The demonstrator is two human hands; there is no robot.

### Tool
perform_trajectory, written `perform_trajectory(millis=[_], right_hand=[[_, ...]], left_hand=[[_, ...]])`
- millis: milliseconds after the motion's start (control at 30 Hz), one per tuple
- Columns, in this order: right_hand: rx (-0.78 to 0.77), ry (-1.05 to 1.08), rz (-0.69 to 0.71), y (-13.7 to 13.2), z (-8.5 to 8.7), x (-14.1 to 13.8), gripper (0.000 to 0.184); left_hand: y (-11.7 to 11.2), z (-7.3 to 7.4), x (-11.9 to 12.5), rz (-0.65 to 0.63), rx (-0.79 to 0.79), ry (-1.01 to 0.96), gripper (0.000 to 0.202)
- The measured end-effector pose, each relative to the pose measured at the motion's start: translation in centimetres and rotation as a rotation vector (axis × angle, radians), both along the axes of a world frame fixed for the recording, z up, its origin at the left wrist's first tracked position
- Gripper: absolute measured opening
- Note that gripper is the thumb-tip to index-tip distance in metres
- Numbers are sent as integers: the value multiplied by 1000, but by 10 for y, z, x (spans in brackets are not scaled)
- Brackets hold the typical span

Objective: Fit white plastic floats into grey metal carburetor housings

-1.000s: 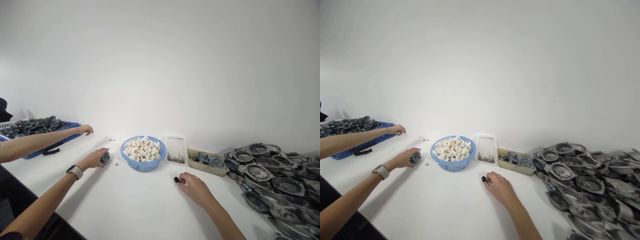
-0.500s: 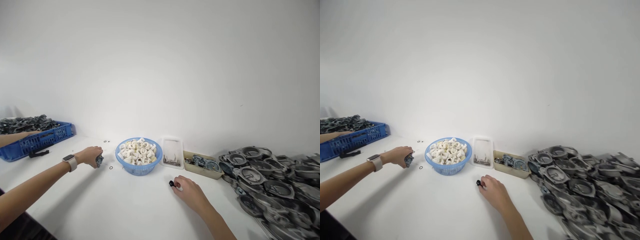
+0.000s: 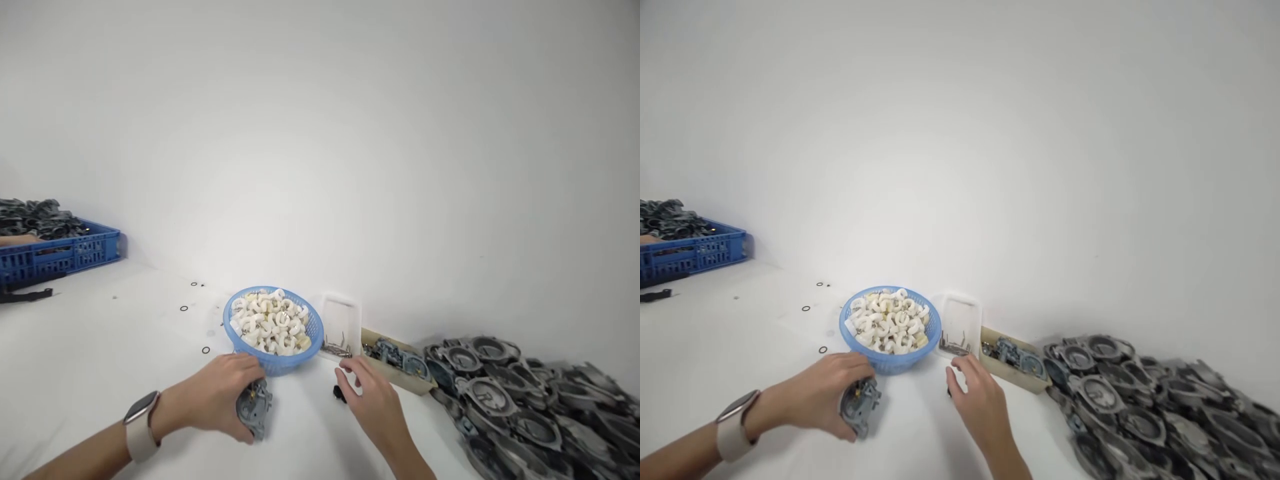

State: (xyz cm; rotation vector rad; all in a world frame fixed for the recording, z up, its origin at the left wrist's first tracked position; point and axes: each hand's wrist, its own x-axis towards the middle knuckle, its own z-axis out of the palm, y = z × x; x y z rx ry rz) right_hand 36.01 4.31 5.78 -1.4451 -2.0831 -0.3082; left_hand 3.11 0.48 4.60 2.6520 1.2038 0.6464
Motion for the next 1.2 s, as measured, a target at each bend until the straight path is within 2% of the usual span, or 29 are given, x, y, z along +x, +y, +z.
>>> perform_trajectory(millis=[133, 267, 333, 433, 567, 633, 733, 833, 900, 967, 1067, 1200], right_hand=[[-82, -53, 121, 18, 40, -51, 23], [-278, -383, 98, 61, 73, -99, 24], [-361, -468, 100, 83, 79, -114, 28], [-421, -517, 119, 105, 77, -125, 29], [-445, -539, 150, 109, 72, -126, 22], [-454, -522, 163, 101, 75, -122, 19], [-459, -459, 188, 76, 89, -114, 16], [-512, -215, 283, 35, 103, -107, 21], [-601, -50, 292, 3, 104, -107, 29], [-648, 62, 281, -27, 97, -109, 33], [-680, 222, 312, -59, 74, -115, 31], [-794, 372, 310, -72, 45, -124, 36]], left_hand=[[7, -16, 5, -48, -14, -64, 64], [10, -26, 5, -45, -66, -121, 70], [12, -29, 3, -65, -118, -185, 74], [13, -30, -1, -108, -197, -277, 80], [9, -29, -6, -131, -207, -261, 84], [6, -28, -8, -114, -163, -220, 86], [3, -28, -9, -103, -124, -183, 89], [2, -29, -10, -103, -103, -198, 86], [1, -29, -10, -92, -76, -215, 80], [1, -28, -10, -62, -40, -221, 74], [0, -24, -10, -6, 7, -210, 66], [-2, -19, -10, 51, 48, -189, 58]])
